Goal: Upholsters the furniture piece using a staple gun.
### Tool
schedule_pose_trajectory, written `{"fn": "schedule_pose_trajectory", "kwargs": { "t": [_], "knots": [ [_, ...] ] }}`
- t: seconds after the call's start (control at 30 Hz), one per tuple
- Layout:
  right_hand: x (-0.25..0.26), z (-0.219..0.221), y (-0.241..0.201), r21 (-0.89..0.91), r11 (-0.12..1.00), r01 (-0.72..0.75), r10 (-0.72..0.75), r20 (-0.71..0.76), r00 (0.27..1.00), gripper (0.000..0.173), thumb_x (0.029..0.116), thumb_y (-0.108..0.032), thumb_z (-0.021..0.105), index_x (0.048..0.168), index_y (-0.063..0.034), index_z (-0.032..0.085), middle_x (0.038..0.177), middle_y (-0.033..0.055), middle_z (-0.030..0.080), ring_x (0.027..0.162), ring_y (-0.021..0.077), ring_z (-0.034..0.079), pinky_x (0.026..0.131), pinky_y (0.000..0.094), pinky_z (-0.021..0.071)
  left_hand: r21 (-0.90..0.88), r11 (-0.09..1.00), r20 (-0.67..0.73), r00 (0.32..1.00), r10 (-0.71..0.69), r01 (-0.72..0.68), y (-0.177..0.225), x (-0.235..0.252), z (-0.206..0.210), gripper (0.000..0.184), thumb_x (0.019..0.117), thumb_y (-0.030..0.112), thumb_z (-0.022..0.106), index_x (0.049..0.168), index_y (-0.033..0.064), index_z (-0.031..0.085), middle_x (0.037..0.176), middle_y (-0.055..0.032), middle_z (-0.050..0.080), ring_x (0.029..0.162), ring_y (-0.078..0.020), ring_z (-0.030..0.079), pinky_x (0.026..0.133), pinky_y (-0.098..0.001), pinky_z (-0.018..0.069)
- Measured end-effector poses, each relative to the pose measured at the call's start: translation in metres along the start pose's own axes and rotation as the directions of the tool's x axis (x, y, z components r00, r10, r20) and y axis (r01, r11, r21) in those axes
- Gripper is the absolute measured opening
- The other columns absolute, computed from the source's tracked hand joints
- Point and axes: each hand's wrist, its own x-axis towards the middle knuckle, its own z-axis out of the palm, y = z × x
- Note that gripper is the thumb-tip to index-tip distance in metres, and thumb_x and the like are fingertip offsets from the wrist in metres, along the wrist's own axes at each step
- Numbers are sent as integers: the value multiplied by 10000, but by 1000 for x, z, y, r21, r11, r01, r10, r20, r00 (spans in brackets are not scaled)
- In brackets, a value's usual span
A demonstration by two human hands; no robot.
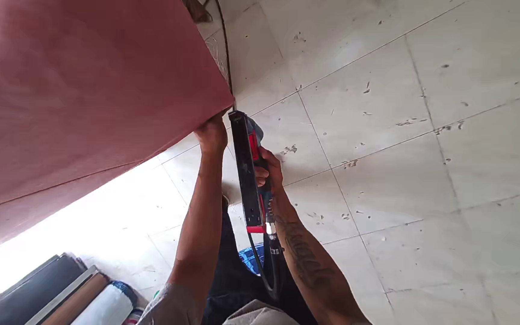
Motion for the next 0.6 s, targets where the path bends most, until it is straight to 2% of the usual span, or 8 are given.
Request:
{"fn": "schedule_pose_trajectory", "kwargs": {
  "t": [0.17, 0.2, 0.27, 0.4, 0.47, 0.5, 0.53, 0.6],
  "knots": [
    [25, -14, -4, 71, 995, -66, 60, 75, 995, 265, 1007, -245, 579, 1071, -27, 716, 734, 38, 721, 571, 116, 697, 543, 229, 591, 101, 992, -49, 997, -66, 70, 7, 2, 1, 192, 930, -10, 582, 985, 162, 647, 873, 60, 714, 824, -71, 686, 780, -286, 587],
    [27, -15, -3, 84, 994, -73, 66, 76, 995, 266, 1006, -248, 582, 1069, -22, 708, 731, 42, 717, 565, 120, 694, 538, 232, 589, 79, 995, 2, 998, -56, 55, 8, 1, -3, 193, 952, -24, 579, 1052, 120, 660, 966, 13, 745, 932, -122, 718, 872, -335, 600],
    [31, -22, 0, 84, 993, -79, 72, 82, 994, 278, 1008, -271, 584, 1077, -29, 701, 725, 33, 708, 558, 116, 684, 536, 229, 581, 146, 989, 8, 1000, -27, 26, 11, 3, -1, 219, 941, -39, 583, 1019, 155, 648, 955, 62, 740, 949, -73, 714, 877, -292, 595],
    [36, -35, 4, 88, 992, -91, 83, 89, 993, 284, 997, -280, 596, 1055, -20, 694, 762, 60, 707, 573, 142, 682, 535, 247, 577, -76, 994, 215, 975, -58, 76, 1, 11, -19, 208, 1001, 32, 568, 1187, 62, 659, 1204, -128, 723, 1187, -299, 676, 1037, -466, 547],
    [32, -27, 1, 45, 995, -94, 91, 61, 994, 252, 986, -254, 617, 1065, -29, 700, 825, 66, 731, 578, 129, 690, 537, 236, 586, -142, 983, 158, 983, -95, 118, 7, 7, -23, 234, 956, -22, 590, 1134, 95, 688, 1164, -74, 739, 1148, -217, 688, 1022, -411, 552],
    [26, -25, -1, -11, 997, -77, 77, 31, 997, 249, 985, -247, 619, 1120, -48, 682, 912, 74, 735, 587, 123, 683, 545, 231, 587, -176, 974, 80, 989, -128, 140, 17, 2, -22, 258, 891, -72, 590, 1027, 118, 699, 1048, -28, 757, 1048, -156, 713, 972, -365, 577],
    [19, -24, -2, -55, 997, -61, 62, 7, 998, 272, 991, -247, 614, 1178, -55, 661, 988, 93, 736, 597, 125, 681, 552, 231, 589, -316, 933, 61, 985, -164, 175, 24, -2, -29, 246, 846, -88, 595, 1001, 85, 678, 1017, -65, 741, 1029, -192, 708, 985, -408, 565],
    [7, -25, -6, -97, 994, -48, 47, -17, 999, 307, 1010, -256, 586, 1214, -48, 683, 926, 87, 758, 611, 129, 708, 573, 238, 604, -623, 749, 65, 969, -238, 226, 34, -8, -45, 239, 753, -76, 705, 966, 31, 697, 976, -128, 737, 976, -240, 725, 970, -420, 575]
  ]
}}
